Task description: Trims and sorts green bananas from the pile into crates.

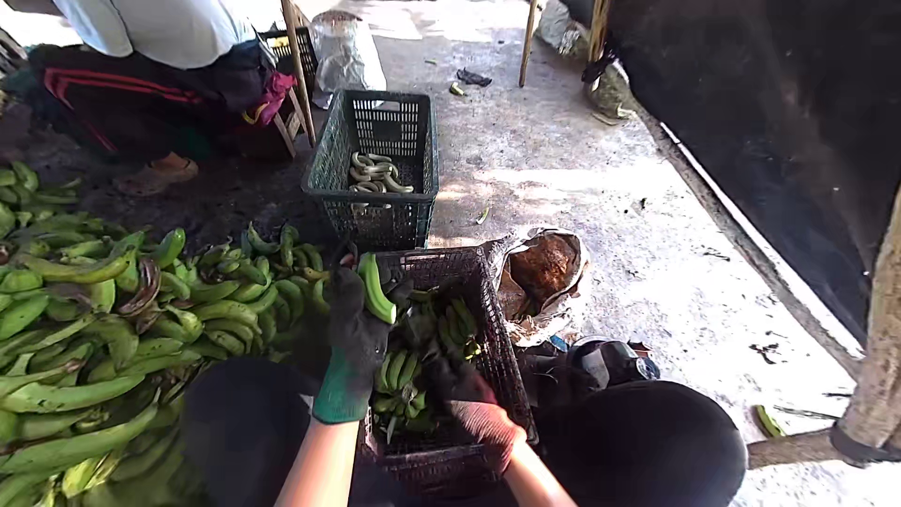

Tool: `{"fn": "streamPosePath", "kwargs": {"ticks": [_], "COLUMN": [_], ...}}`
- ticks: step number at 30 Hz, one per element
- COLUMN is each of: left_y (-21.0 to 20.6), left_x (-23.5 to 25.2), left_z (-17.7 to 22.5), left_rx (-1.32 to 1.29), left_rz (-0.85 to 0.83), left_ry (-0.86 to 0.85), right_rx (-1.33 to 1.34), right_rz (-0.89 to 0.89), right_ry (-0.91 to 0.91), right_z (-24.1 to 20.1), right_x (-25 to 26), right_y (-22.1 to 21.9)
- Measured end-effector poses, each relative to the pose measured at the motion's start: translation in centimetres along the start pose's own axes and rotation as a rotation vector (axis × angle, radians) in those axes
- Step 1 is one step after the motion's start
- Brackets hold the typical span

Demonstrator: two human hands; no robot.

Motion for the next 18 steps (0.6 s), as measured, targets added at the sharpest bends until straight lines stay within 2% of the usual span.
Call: {"fn": "streamPosePath", "kwargs": {"ticks": [3, 6, 7, 12, 18], "left_y": [3.3, 5.4, 5.5, 4.8, 4.0], "left_x": [2.0, 2.0, 1.6, 0.1, -0.7], "left_z": [-2.3, -3.4, -3.8, -7.2, -7.2], "left_rx": [0.125, 0.124, 0.067, -0.394, -0.404], "left_rz": [0.048, 0.342, 0.371, 0.321, 0.284], "left_ry": [0.071, 0.129, 0.144, 0.325, 0.278], "right_rx": [0.145, 0.143, 0.137, 0.054, -0.037], "right_rz": [-0.005, -0.033, -0.024, 0.135, 0.178], "right_ry": [0.062, 0.073, 0.076, 0.155, 0.224], "right_z": [-2.9, -2.9, -2.6, -0.8, -1.7], "right_x": [1.2, 0.6, 0.3, -0.9, -1.2], "right_y": [1.8, 0.9, 0.5, -1.0, -1.4]}}
Point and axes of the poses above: each hand's wrist, its own x-axis towards the middle knuckle, its own y-axis out of the back of the hand, z = x × y, the point moved 10 cm from there along x, towards the middle knuckle, and after that the axes turned 4 degrees about -y, right-handed, at the moved point
